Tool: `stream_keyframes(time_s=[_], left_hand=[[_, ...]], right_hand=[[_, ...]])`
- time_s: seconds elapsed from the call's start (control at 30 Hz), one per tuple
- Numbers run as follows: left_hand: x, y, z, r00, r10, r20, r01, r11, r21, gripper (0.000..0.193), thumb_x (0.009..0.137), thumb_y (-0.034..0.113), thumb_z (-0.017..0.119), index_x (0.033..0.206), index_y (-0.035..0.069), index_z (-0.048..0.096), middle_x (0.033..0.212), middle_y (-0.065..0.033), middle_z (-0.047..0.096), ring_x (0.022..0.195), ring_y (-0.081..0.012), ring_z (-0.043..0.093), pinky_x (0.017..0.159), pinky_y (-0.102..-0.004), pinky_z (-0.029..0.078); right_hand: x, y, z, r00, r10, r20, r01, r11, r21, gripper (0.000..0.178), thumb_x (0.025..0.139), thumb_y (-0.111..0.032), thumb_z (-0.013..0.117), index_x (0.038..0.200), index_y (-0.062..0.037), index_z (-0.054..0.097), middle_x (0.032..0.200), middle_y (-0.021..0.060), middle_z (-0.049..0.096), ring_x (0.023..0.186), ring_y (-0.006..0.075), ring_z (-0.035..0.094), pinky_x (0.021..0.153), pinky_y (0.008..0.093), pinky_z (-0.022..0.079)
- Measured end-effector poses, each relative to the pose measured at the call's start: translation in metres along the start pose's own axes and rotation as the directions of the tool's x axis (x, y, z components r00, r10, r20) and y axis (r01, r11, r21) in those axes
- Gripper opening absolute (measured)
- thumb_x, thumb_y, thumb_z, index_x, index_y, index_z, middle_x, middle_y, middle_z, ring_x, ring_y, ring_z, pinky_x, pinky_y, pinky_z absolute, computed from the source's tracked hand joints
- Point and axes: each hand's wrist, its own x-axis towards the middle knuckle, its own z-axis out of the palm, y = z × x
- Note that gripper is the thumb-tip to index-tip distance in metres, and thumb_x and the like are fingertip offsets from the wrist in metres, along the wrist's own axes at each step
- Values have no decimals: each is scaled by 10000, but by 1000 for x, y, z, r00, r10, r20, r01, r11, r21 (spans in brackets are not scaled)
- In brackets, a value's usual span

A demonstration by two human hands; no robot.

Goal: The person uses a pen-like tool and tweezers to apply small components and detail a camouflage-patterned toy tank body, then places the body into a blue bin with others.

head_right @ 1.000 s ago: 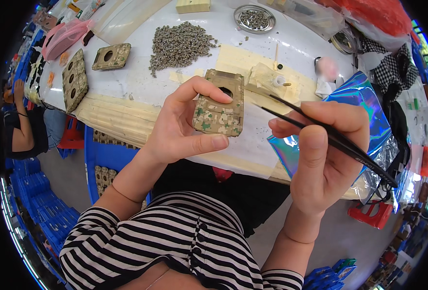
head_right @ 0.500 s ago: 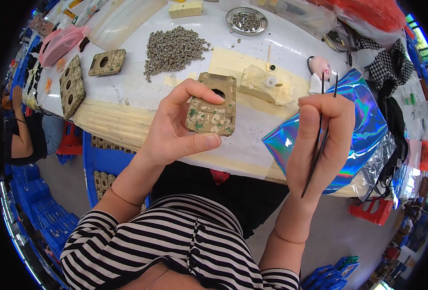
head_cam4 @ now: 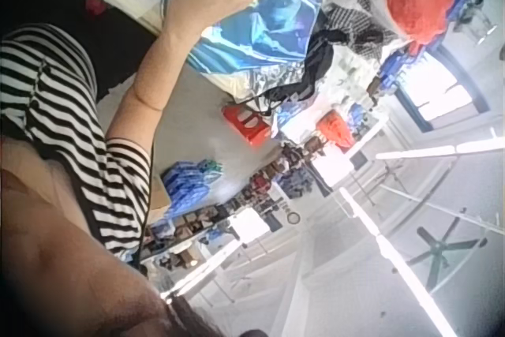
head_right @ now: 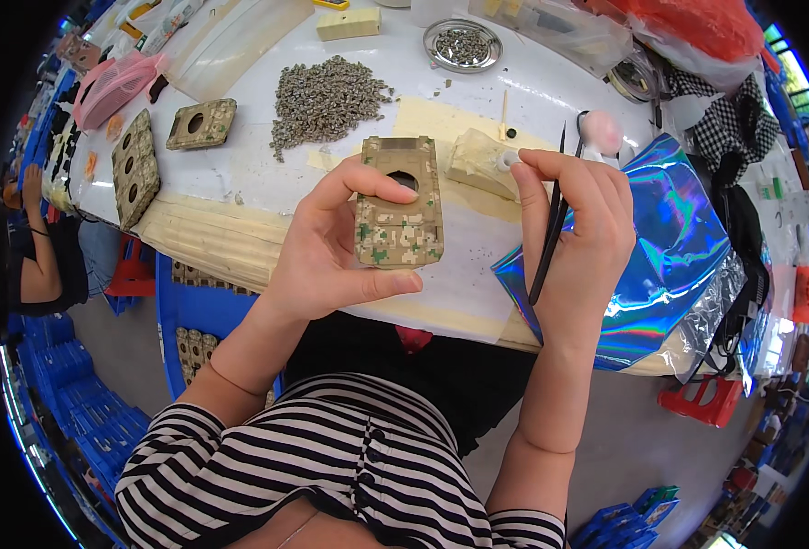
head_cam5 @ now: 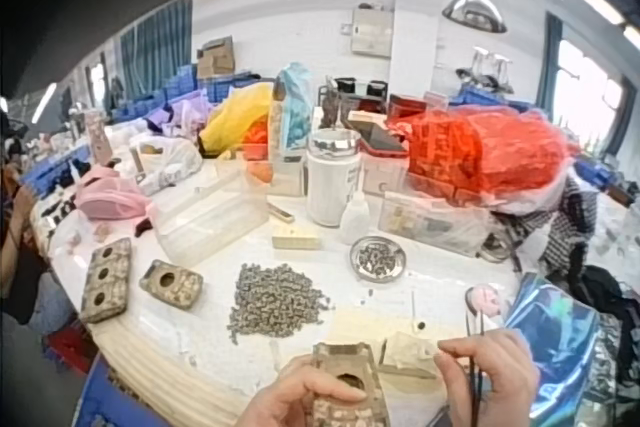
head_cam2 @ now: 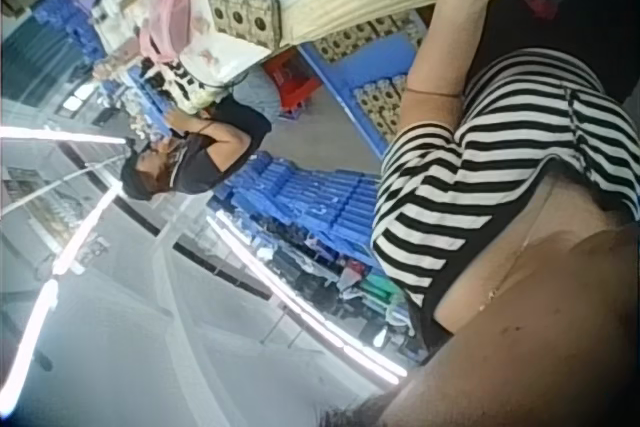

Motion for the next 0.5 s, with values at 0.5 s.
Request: stream_keyframes(time_s=[0.5], left_hand=[[-1, -1, -1, 994, 104, 38, -107, 992, 74, 608, 601, 27, 847, 1114, 75, 525, 1201, -67, 316, 1102, -171, 532, 947, -320, 499]], right_hand=[[-17, -18, -20, 984, 82, -156, -7, 903, 429, 99, 848, -79, 635, 886, 12, 621, 760, 64, 589, 690, 117, 491, 652, 231, 382]])
